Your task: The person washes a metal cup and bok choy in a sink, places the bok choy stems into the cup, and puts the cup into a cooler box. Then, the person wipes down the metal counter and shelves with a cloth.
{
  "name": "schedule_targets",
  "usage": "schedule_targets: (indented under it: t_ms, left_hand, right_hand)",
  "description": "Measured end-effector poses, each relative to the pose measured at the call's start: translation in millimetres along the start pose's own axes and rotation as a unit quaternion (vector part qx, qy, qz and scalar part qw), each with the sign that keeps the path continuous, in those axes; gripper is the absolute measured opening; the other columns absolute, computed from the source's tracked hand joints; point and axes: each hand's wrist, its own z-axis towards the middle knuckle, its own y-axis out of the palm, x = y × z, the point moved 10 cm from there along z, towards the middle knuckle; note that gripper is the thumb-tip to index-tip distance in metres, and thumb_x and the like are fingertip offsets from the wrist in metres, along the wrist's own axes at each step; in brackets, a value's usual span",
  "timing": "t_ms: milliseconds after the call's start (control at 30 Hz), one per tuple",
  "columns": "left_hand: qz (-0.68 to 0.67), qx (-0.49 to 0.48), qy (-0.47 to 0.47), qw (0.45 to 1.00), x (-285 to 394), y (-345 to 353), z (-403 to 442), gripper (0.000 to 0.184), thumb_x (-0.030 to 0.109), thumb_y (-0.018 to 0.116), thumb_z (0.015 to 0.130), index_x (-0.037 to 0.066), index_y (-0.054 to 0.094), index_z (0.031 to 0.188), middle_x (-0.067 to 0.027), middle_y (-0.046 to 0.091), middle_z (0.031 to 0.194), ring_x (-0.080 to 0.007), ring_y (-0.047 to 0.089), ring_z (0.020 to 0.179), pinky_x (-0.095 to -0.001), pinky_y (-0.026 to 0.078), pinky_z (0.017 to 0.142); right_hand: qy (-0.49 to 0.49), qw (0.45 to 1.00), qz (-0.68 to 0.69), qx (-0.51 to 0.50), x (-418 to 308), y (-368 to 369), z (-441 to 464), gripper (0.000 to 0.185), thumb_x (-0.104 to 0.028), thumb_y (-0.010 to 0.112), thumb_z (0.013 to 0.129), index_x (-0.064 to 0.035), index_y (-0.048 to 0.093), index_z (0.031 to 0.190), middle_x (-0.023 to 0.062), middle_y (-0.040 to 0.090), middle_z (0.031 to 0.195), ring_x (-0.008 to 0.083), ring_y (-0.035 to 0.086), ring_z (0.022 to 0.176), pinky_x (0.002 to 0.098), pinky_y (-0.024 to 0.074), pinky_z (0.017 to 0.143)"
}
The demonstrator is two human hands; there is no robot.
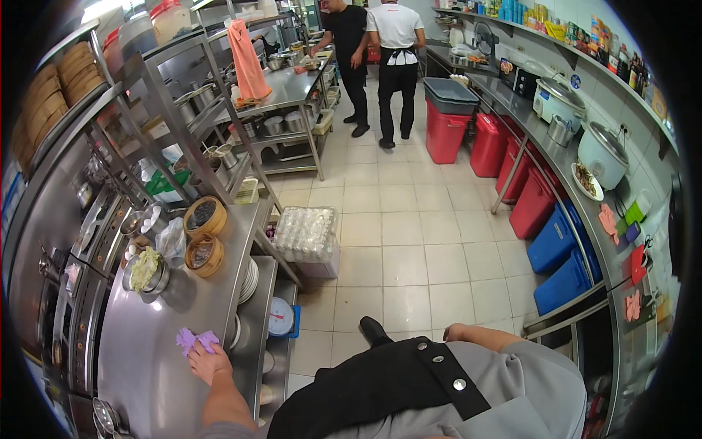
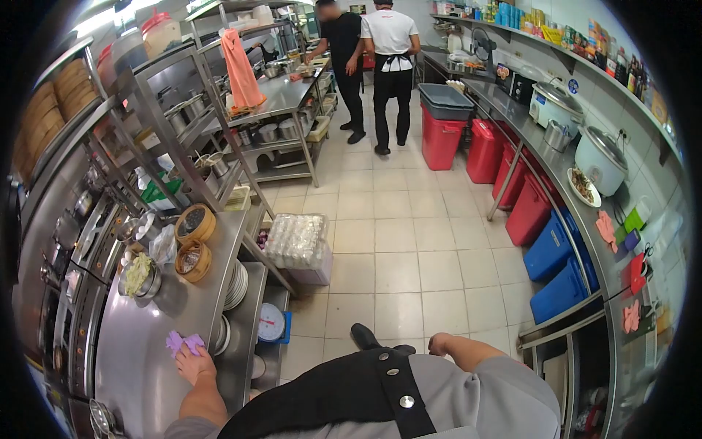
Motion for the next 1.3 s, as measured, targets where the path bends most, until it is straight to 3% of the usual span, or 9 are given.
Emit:
schedule_targets:
  t_ms: [133, 233, 333, 733, 1033, 1300]
  left_hand:
    - [-0.014, -0.012, -0.011, 1.0, 0.8, -2.7, 0.0, 0.052, 0.042, 0.054, 0.09, 0.013, 0.053, 0.133, -0.0159, 0.053, 0.128, -0.0343, 0.049, 0.12, -0.049, 0.041, 0.097]
    - [-0.02, -0.007, -0.009, 1.0, 0.3, -2.8, -1.0, 0.051, 0.042, 0.054, 0.09, 0.013, 0.053, 0.132, -0.0157, 0.054, 0.126, -0.0341, 0.05, 0.119, -0.0486, 0.041, 0.096]
    - [-0.012, 0.008, 0.003, 1.0, -0.1, 1.9, -0.3, 0.051, 0.042, 0.054, 0.09, 0.013, 0.053, 0.132, -0.0152, 0.054, 0.125, -0.034, 0.049, 0.119, -0.0483, 0.041, 0.095]
    - [-0.036, -0.031, -0.021, 0.999, -0.4, -1.3, -1.0, 0.053, 0.042, 0.054, 0.09, 0.014, 0.051, 0.135, -0.0152, 0.051, 0.134, -0.0347, 0.045, 0.128, -0.0489, 0.037, 0.103]
    - [0.019, 0.035, 0.018, 0.999, 4.2, -6.9, -0.9, 0.055, 0.041, 0.052, 0.09, 0.014, 0.049, 0.138, -0.0161, 0.041, 0.148, -0.0351, 0.038, 0.136, -0.0489, 0.033, 0.108]
    - [-0.021, -0.051, -0.02, 0.998, 3.4, -6.4, -0.5, 0.055, 0.042, 0.053, 0.09, 0.014, 0.05, 0.138, -0.0155, 0.047, 0.141, -0.034, 0.043, 0.13, -0.0492, 0.035, 0.105]
  right_hand:
    - [-0.016, 0.999, 0.021, 0.034, -2.3, -6.3, -5.4, 0.035, -0.037, 0.067, 0.079, -0.0114, 0.073, 0.103, 0.0134, 0.073, 0.099, 0.0307, 0.07, 0.089, 0.0406, 0.0553, 0.077]
    - [0.039, 0.999, 0.003, -0.031, -0.7, 2.1, -5.0, 0.042, -0.037, 0.074, 0.074, -0.0171, 0.074, 0.111, 0.0106, 0.072, 0.11, 0.0266, 0.068, 0.104, 0.0371, 0.0519, 0.091]
    - [-0.025, 1.0, -0.003, 0.019, -14.9, -3.4, -10.5, 0.034, -0.037, 0.068, 0.077, -0.012, 0.074, 0.099, 0.0141, 0.073, 0.094, 0.0311, 0.071, 0.084, 0.0397, 0.0569, 0.075]
    - [-0.016, 0.999, 0.045, 0.015, -5.6, 17.3, 11.5, 0.033, -0.032, 0.07, 0.074, -0.0102, 0.073, 0.099, 0.0149, 0.073, 0.089, 0.0304, 0.071, 0.076, 0.0425, 0.0573, 0.067]
    - [0.013, 0.998, 0.058, -0.009, -5.2, 18.7, 7.8, 0.051, -0.039, 0.078, 0.069, -0.0161, 0.072, 0.114, 0.0117, 0.072, 0.109, 0.0296, 0.07, 0.094, 0.041, 0.0584, 0.075]
    - [-0.002, 1.0, 0.008, -0.025, -17.1, 15.6, -3.8, 0.048, -0.04, 0.075, 0.07, -0.0153, 0.073, 0.111, 0.0114, 0.072, 0.108, 0.0305, 0.07, 0.096, 0.0398, 0.0558, 0.082]
